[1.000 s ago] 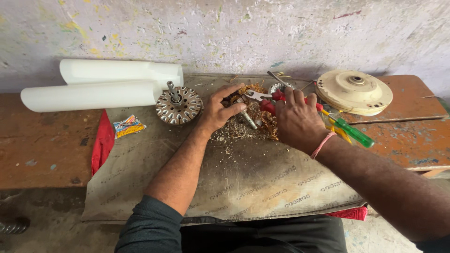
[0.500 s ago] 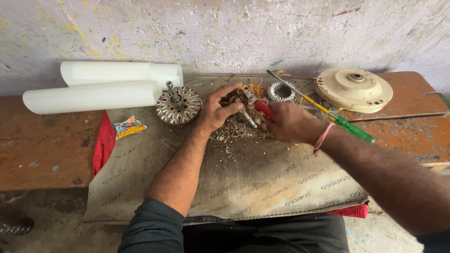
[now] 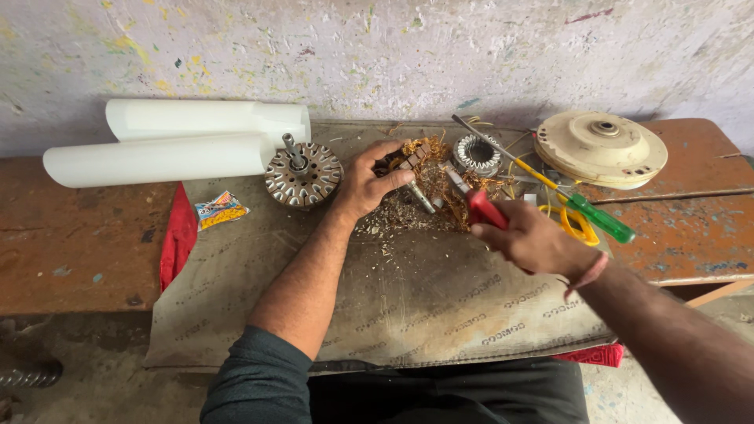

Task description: The person strips old copper windings from a ceiling fan stator core using a pair of wire cutting pliers, pulling away individual sections of copper wire over a workbench.

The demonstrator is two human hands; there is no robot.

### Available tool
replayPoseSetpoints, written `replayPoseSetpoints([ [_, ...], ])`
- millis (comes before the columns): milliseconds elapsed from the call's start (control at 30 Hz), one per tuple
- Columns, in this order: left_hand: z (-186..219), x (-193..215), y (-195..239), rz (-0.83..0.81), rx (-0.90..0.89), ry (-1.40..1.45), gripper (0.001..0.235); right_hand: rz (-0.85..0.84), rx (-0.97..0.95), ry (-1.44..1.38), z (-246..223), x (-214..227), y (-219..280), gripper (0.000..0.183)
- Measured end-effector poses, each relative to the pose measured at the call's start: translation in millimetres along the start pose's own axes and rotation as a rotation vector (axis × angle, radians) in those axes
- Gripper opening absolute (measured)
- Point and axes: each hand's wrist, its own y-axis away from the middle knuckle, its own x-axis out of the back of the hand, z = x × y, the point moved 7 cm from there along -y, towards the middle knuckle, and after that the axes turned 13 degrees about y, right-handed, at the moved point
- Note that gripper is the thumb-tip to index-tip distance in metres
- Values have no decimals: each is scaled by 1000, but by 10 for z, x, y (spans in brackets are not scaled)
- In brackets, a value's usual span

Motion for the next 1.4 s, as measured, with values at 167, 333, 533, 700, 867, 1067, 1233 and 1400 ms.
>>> replayPoseSetpoints([
  [167, -31, -45, -5, -1, -14, -12, 80, 453, 318, 377, -40, 326, 314, 32],
  [333, 15, -85, 45, 32, -130, -105, 80, 363, 115, 370, 167, 273, 49, 24],
  [533, 32, -94, 55, 48, -172, -268, 78, 671, 255, 710, -352, 328, 260, 31],
  [700, 118, -111, 70, 11, -229, -165, 72, 452, 227, 1014, -569, 317, -105, 34],
  [867, 17, -98, 42, 30, -80, -108, 77, 361, 255, 1096, -952, 581, -342, 46],
  [1067, 87, -111, 48, -5, -167, -146, 71, -78, 87, 1326, -1281, 645, -360, 33],
  [1233, 130, -114, 48, 4, -180, -215, 66, -260, 99, 1465, -1600, 620, -297, 44],
  [1400, 147, -105, 65, -3, -209, -182, 65, -282, 157, 1476, -1706, 578, -389, 31],
])
